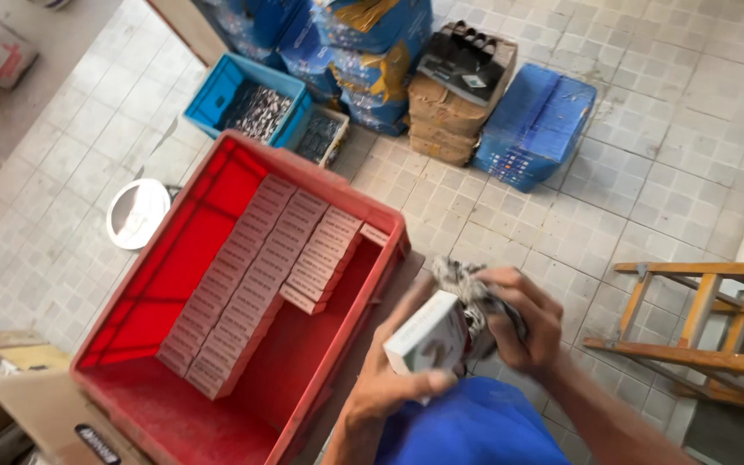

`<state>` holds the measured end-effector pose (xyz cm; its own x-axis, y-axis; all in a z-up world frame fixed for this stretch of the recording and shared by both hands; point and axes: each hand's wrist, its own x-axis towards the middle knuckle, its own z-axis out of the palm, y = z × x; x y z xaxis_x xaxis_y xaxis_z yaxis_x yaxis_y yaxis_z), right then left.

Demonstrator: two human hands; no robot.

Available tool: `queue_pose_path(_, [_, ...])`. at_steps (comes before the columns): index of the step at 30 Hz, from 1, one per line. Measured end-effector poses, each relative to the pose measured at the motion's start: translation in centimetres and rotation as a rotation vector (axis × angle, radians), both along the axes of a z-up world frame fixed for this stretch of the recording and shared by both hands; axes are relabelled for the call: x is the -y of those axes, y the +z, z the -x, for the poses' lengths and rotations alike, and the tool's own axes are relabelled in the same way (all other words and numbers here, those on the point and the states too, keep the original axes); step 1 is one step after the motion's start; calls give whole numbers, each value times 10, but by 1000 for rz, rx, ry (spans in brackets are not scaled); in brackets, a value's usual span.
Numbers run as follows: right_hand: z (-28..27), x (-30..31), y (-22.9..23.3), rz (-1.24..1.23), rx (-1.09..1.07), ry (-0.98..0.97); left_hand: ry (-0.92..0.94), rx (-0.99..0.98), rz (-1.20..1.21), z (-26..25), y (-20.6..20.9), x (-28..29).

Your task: The person repeatedly picks up small white boxes from a cardboard source box, wipes them with a cloth, and places them into a red plastic crate. The person arranges the cleaned boxes in neat rows inside the crate.

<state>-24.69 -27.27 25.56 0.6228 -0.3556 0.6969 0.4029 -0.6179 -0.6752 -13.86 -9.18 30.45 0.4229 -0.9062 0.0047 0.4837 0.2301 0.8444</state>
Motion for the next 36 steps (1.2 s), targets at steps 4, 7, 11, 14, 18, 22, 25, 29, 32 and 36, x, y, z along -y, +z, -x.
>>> queue_pose_path(4, [14,-46,-13,-138,43,-294,331,-287,61,24,-34,51])
queue_pose_path(7, [13,-48,-47,206,29,-335,448,-489,215,40,-44,63])
queue_pose_path(11, [6,-9,-21,98,57,-346,414,-713,-100,55,-58,67])
queue_pose_path(14, [-5,-3,-14,-441,-68,-477,423,-806,-112,53,-74,80])
queue_pose_path(18, [-13,-23,-8,-881,-185,-718,453,-664,-211,52,-66,71])
queue_pose_path(22, [-11,-75,-8,-329,-135,-715,538,-676,-178,39,-57,64])
queue_pose_path(25, [-6,-78,-29,-37,-31,-566,560,-399,-257,36,-62,53])
queue_pose_path(29, [0,-42,-22,-265,-149,-413,437,-457,-150,38,-49,32])
queue_pose_path(32, [4,-16,-4,-360,-161,-191,269,-307,-217,18,-53,23])
queue_pose_path(36, [7,-8,23,-239,-273,173,57,-143,-56,3,-89,12])
